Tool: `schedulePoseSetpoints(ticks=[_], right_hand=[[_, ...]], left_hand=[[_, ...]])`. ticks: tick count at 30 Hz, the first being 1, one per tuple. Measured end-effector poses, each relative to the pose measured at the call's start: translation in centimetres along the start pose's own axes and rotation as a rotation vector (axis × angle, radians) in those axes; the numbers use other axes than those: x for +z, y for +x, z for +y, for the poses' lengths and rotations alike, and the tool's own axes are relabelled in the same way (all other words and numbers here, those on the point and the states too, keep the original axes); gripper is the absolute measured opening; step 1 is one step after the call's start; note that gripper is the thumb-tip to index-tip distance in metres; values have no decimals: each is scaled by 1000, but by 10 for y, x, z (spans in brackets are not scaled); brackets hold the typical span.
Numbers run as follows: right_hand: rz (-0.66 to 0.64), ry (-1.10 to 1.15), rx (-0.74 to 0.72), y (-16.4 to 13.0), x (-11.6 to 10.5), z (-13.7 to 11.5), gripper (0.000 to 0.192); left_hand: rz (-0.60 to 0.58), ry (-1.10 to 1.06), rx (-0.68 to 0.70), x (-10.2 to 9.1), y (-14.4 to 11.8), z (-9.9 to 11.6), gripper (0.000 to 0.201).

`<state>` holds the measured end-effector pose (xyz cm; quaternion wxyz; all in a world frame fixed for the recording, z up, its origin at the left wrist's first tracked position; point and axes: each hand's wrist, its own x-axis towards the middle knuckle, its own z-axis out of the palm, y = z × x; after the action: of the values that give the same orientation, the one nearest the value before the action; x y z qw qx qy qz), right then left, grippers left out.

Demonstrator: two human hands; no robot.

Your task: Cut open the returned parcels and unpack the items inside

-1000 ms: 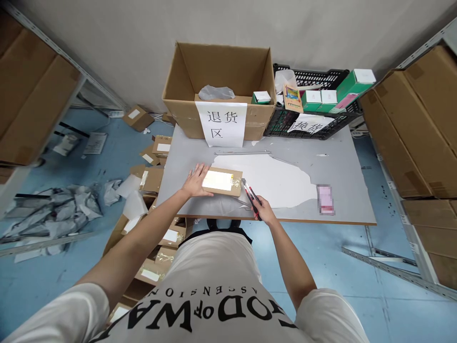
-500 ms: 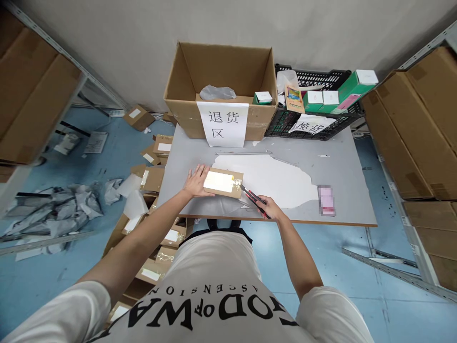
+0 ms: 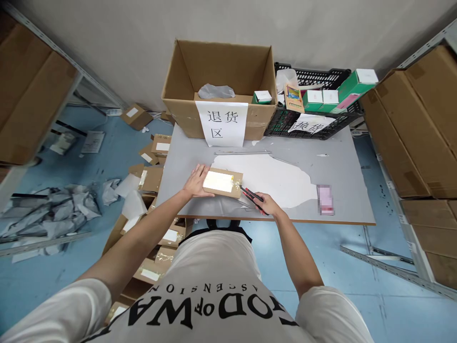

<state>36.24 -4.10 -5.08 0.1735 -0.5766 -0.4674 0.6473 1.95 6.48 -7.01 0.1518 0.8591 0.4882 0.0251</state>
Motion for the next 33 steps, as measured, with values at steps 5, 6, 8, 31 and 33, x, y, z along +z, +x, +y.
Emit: schedulePoseSetpoints(ticks=[5,6,8,31,33], right_hand=[[-33,-2,8,-7,8,7,44],[-39,3,10,-10,11,10,45],[-32,18,6,-16,15,15,48],[510,112,-50,-33,-27,71,65],[567,-106,-38,-16,-23,73,65]], left_hand=[[0,35,-76,-1,0,3,122],[-4,36,-87,-1,0,4,121],[-11,28,-89,-1,-1,3,122],[-23,2,-96,-1,-6,5,133],[-18,-13,-103,0,-7,6,134]])
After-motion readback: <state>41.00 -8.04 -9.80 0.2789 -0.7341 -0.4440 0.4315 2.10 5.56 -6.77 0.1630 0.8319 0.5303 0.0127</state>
